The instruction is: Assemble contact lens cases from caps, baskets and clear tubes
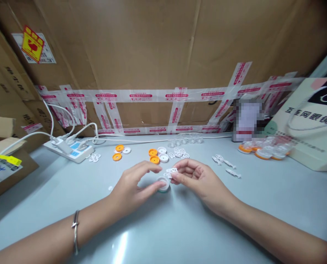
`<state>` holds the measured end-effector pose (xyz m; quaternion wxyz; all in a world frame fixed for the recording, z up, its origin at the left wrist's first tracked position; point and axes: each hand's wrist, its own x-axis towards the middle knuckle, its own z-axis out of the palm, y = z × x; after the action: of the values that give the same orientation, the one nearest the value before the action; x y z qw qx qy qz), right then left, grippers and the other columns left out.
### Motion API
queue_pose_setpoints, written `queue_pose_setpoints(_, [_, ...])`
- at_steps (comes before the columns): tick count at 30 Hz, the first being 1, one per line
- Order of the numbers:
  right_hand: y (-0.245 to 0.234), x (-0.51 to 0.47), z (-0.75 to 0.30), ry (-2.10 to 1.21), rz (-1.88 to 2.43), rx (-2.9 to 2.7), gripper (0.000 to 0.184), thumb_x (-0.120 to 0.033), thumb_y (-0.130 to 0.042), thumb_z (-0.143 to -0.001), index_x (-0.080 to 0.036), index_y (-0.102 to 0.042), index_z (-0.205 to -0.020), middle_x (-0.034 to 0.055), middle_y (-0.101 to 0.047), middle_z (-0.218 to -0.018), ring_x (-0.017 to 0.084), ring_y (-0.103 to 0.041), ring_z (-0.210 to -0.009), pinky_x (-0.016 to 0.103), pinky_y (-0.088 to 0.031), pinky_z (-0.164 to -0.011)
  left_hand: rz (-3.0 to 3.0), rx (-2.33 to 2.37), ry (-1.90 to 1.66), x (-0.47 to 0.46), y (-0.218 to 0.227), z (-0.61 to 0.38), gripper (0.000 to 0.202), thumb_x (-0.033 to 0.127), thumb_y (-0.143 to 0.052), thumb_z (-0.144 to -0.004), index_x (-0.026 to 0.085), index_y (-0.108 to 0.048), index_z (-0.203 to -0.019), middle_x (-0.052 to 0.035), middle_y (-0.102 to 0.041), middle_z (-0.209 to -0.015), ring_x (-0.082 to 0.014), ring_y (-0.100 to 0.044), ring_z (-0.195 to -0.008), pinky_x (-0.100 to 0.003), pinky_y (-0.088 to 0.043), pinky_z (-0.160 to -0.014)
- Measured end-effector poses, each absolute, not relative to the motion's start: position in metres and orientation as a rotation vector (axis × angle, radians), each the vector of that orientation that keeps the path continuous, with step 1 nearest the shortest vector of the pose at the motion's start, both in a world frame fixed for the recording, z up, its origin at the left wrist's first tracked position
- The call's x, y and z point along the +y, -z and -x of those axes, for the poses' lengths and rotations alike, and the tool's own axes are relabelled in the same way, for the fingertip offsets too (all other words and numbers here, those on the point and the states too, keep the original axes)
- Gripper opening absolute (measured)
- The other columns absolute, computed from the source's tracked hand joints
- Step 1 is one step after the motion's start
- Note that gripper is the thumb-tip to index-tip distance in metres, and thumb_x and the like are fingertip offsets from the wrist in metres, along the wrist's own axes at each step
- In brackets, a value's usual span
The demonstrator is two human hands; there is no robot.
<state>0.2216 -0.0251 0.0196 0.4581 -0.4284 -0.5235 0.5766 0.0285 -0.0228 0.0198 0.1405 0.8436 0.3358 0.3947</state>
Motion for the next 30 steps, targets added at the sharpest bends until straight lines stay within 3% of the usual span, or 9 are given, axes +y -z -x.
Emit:
queue_pose_setpoints(4, [-0.013, -0.015, -0.227, -1.274, 1.108, -1.376, 0.024, -0.031, -0.070, -0.064, -0.018, -0.063, -0.083, 0.0024, -0.068, -0.083, 0.015, -0.064, -0.080, 0.030, -0.050, -0.077, -2.335, 1.150, -0.728, -0.018, -0.016, -0.028, 0.040, 0.035, -0.072, -0.067, 0.018, -0.055, -0.099, -0.0074, -0.062, -0.099, -0.0217, -0.058, -0.091, -0.035, -0.047, -0.078])
queue_pose_setpoints(7, [-0.008, -0.014, -0.224, -1.168, 1.133, -1.538, 0.021, -0.030, -0.064, -0.070, -0.020, -0.067, -0.088, 0.0039, -0.070, -0.093, 0.018, -0.064, -0.087, 0.034, -0.049, -0.082, -2.294, 1.176, -0.621, -0.016, -0.009, -0.031, 0.035, 0.036, -0.070, -0.068, 0.016, -0.057, -0.094, -0.0056, -0.061, -0.091, -0.0199, -0.056, -0.083, -0.033, -0.045, -0.074])
queue_pose_setpoints(11, [-0.005, -0.019, -0.218, -1.000, 1.111, -1.756, 0.019, -0.026, -0.059, -0.075, -0.023, -0.069, -0.091, 0.0030, -0.070, -0.095, 0.019, -0.063, -0.090, 0.035, -0.047, -0.085, -2.236, 1.168, -0.651, -0.016, -0.005, -0.034, 0.025, 0.032, -0.067, -0.071, 0.017, -0.059, -0.090, -0.0032, -0.060, -0.085, -0.0172, -0.055, -0.078, -0.029, -0.043, -0.070])
queue_pose_setpoints(30, [-0.005, -0.023, -0.215, -0.844, 0.982, -1.978, 0.022, -0.020, -0.055, -0.081, -0.026, -0.069, -0.097, 0.0037, -0.069, -0.096, 0.017, -0.063, -0.090, 0.034, -0.047, -0.084, -2.231, 1.149, -0.692, -0.017, -0.005, -0.036, 0.026, 0.027, -0.068, -0.069, 0.015, -0.062, -0.092, -0.0025, -0.062, -0.082, -0.0156, -0.055, -0.073, -0.025, -0.042, -0.066])
